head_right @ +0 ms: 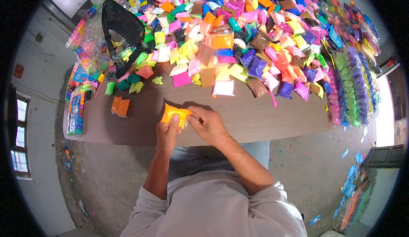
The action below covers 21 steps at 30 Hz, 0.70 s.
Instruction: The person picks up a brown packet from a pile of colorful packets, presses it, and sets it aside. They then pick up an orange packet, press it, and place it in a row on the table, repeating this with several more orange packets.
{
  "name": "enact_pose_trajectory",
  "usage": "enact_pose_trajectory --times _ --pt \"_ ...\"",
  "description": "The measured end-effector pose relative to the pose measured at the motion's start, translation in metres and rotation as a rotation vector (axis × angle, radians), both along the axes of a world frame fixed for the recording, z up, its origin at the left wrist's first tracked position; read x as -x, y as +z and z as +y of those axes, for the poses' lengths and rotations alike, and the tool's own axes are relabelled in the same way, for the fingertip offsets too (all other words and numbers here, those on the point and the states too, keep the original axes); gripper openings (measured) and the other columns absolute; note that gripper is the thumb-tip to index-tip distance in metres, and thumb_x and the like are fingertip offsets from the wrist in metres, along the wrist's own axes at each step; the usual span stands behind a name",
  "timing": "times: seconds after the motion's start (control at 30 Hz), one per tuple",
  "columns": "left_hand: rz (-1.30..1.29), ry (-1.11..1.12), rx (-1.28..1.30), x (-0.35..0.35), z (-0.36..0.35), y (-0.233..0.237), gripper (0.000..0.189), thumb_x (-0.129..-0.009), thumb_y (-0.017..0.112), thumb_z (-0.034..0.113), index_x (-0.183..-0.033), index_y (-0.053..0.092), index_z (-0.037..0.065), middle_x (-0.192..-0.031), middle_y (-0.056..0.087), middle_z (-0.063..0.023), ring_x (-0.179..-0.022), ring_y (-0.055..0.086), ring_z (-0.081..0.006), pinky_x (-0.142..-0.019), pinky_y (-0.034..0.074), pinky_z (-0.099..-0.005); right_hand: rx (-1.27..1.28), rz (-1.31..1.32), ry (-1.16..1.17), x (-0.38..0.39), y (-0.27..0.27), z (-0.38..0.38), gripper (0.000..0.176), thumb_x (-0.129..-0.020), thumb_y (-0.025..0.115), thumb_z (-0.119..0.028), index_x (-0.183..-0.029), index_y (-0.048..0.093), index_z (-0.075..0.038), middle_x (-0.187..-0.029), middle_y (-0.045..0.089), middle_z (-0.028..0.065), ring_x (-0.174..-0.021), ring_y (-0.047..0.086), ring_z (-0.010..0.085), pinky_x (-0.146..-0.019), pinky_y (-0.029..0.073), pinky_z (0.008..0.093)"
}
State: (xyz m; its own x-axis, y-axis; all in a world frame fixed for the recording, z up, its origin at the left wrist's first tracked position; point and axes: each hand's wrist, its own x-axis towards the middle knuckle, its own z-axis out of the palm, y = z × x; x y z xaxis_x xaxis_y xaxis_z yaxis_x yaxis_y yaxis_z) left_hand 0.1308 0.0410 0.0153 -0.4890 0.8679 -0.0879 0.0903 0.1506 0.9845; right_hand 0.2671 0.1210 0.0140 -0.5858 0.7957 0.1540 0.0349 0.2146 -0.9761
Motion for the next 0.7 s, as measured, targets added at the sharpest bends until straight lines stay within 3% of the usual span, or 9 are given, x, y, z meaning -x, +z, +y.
enact_pose_trajectory --times 0.17,0.27,0.33,0.53,0.7 --pt "0.034 -0.018 0.008 0.001 0.000 -0.002 0.037 -0.093 0.052 0.039 -0.087 0.063 0.003 -0.063 0.051 0.0029 -0.058 0.046 -0.0049 -0.052 0.036 -0.0229 -0.099 -0.004 -0.036 0.004 -0.004 0.001 0.022 -0.086 0.061 -0.007 -0.107 0.061 -0.001 -0.073 0.056 0.0016 -0.064 0.049 0.0053 -0.057 0.042 0.0217" --pt "0.037 -0.016 0.012 0.001 -0.001 -0.002 0.037 -0.093 0.052 0.038 -0.085 0.062 0.004 -0.063 0.051 0.0030 -0.058 0.046 -0.0048 -0.052 0.036 -0.0229 -0.048 -0.025 -0.014 0.002 -0.003 0.001 0.022 -0.087 0.060 -0.006 -0.108 0.060 -0.001 -0.072 0.055 -0.0012 -0.064 0.047 0.0045 -0.055 0.040 0.0206" --pt "0.020 -0.012 0.010 0.000 0.000 -0.001 0.037 -0.093 0.052 0.038 -0.085 0.062 0.004 -0.063 0.051 0.0030 -0.058 0.046 -0.0048 -0.052 0.036 -0.0229 0.133 0.006 0.032 0.000 0.001 0.000 0.020 -0.086 0.058 -0.006 -0.104 0.059 0.001 -0.071 0.055 0.0022 -0.062 0.049 0.0078 -0.057 0.042 0.0244" --pt "0.018 0.004 0.023 -0.001 -0.001 0.001 0.038 -0.093 0.052 0.039 -0.085 0.061 0.003 -0.063 0.051 0.0031 -0.058 0.046 -0.0048 -0.053 0.038 -0.0232 0.234 0.117 0.042 0.007 -0.016 0.004 0.017 -0.086 0.059 -0.006 -0.101 0.059 0.002 -0.069 0.050 -0.0028 -0.064 0.044 0.0042 -0.056 0.038 0.0211" --pt "0.028 -0.022 0.011 -0.001 -0.001 -0.002 0.037 -0.093 0.052 0.038 -0.085 0.061 0.003 -0.064 0.051 0.0030 -0.059 0.046 -0.0049 -0.053 0.038 -0.0238 0.261 0.039 0.009 0.006 -0.003 0.002 0.015 -0.086 0.059 -0.006 -0.099 0.060 0.001 -0.070 0.050 -0.0037 -0.064 0.043 0.0039 -0.055 0.038 0.0211"
